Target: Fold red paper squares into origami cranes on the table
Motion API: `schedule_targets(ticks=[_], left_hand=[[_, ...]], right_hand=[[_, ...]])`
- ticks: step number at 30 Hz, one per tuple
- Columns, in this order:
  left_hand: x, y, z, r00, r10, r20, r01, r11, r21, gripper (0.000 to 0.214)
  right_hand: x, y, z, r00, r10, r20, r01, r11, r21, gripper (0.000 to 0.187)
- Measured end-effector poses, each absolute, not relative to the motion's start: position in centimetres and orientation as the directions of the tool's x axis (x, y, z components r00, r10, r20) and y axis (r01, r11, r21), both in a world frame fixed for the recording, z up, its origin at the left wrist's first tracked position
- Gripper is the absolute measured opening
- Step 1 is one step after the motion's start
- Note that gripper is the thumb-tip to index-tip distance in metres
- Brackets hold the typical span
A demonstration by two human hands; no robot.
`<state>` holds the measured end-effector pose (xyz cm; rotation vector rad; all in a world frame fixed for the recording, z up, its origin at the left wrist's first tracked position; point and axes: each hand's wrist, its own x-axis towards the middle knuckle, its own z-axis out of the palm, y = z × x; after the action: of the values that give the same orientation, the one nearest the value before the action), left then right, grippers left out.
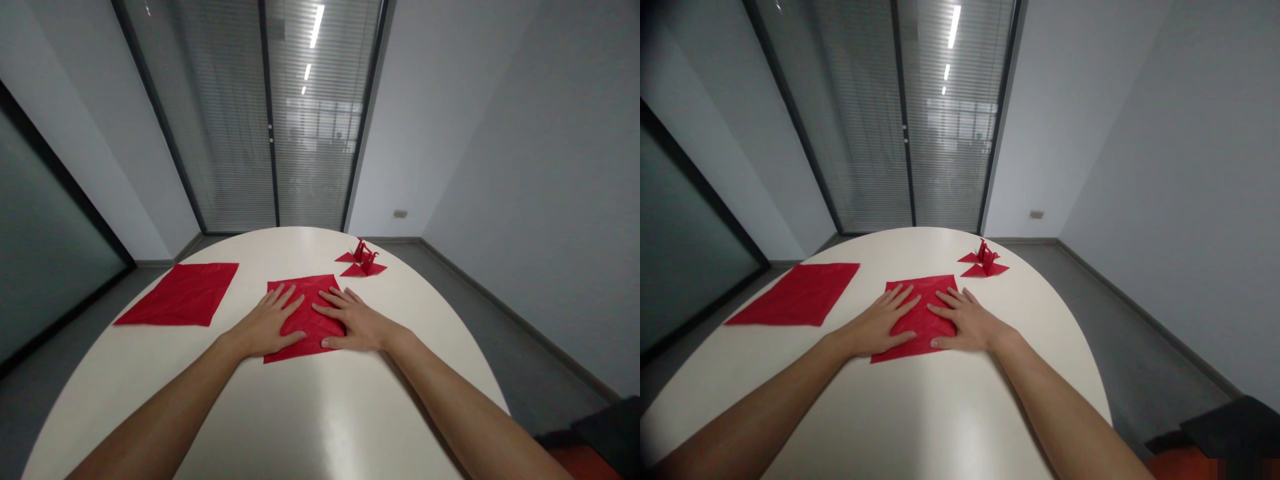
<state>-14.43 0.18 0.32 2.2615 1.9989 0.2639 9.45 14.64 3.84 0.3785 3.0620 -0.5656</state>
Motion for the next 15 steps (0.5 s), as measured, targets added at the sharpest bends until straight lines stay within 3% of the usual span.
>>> schedule_targets(ticks=[4, 7, 11, 15], left_hand=[[-14.4, 0.2, 0.5, 0.098, 0.994, 0.058, 0.969, -0.108, 0.222, 0.089], [-14.1, 0.2, 1.0, 0.115, 0.988, 0.103, 0.96, -0.137, 0.245, 0.088], [-13.7, 0.4, 1.8, 0.179, 0.968, 0.175, 0.928, -0.225, 0.298, 0.071], [-13.3, 0.2, 2.2, 0.196, 0.972, 0.126, 0.921, -0.227, 0.317, 0.061]], right_hand=[[9.4, 14.9, 3.7, -0.985, 0.17, 0.033, 0.145, 0.915, -0.376, 0.085], [9.5, 14.8, 3.6, -0.982, 0.188, 0.033, 0.161, 0.909, -0.385, 0.082], [9.5, 14.9, 3.4, -0.974, 0.225, 0.019, 0.201, 0.902, -0.381, 0.081], [9.4, 15.1, 3.2, -0.974, 0.227, 0.012, 0.205, 0.899, -0.386, 0.08]])
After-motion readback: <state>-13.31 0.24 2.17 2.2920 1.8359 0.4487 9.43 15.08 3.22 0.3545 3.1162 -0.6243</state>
